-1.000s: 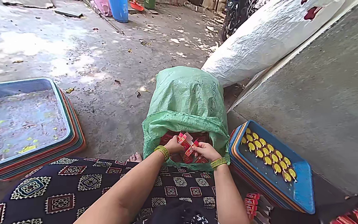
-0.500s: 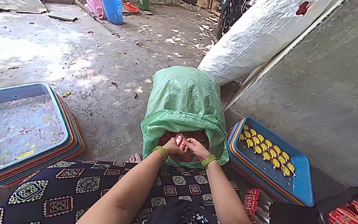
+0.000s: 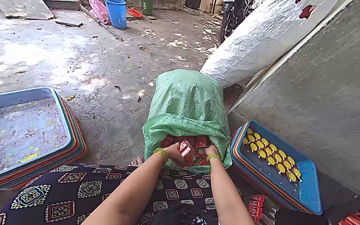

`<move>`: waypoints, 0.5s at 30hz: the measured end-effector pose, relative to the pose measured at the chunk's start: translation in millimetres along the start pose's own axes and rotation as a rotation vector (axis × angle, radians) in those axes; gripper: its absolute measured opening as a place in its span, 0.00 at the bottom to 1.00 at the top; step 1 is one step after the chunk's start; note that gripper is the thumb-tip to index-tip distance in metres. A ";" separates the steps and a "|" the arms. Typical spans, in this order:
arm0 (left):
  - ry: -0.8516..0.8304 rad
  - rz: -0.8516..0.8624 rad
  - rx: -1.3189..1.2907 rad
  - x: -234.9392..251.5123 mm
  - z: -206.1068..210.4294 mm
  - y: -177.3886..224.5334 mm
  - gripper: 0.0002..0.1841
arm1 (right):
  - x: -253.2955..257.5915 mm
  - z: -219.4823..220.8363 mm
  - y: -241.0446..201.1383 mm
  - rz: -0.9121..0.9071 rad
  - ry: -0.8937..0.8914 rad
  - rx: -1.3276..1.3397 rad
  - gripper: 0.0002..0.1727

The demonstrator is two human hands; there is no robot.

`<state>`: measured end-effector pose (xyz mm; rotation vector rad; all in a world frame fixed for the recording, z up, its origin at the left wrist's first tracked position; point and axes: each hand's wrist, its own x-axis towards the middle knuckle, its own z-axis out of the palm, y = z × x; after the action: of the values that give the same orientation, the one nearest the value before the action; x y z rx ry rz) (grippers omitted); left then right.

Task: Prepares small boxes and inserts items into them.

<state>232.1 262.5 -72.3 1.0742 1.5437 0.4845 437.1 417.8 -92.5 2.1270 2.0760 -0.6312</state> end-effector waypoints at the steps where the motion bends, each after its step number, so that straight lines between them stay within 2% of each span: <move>1: 0.039 0.028 -0.028 0.8 -1.3 -1.3 0.59 | -2.1 -4.6 -0.7 -0.008 -0.008 0.046 0.27; 4: 0.148 0.135 -0.176 3.5 -5.4 -1.7 0.60 | -20.1 -27.5 -3.6 -0.140 -0.004 0.046 0.20; 8: 0.220 0.231 -0.317 -1.4 -10.3 6.0 0.62 | -67.6 -64.2 8.9 -0.427 -0.005 0.012 0.19; 11: 0.289 0.247 -0.359 -1.7 -9.7 6.3 0.61 | -82.3 -75.3 32.3 -0.588 -0.011 0.216 0.22; 15: 0.306 0.208 -0.350 -1.9 -8.1 1.9 0.62 | -85.5 -68.3 45.8 -0.703 -0.187 0.485 0.17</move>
<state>225.2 263.9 -67.4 0.9185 1.5393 1.0627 498.2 359.4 -9.4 1.3500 2.7472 -1.4690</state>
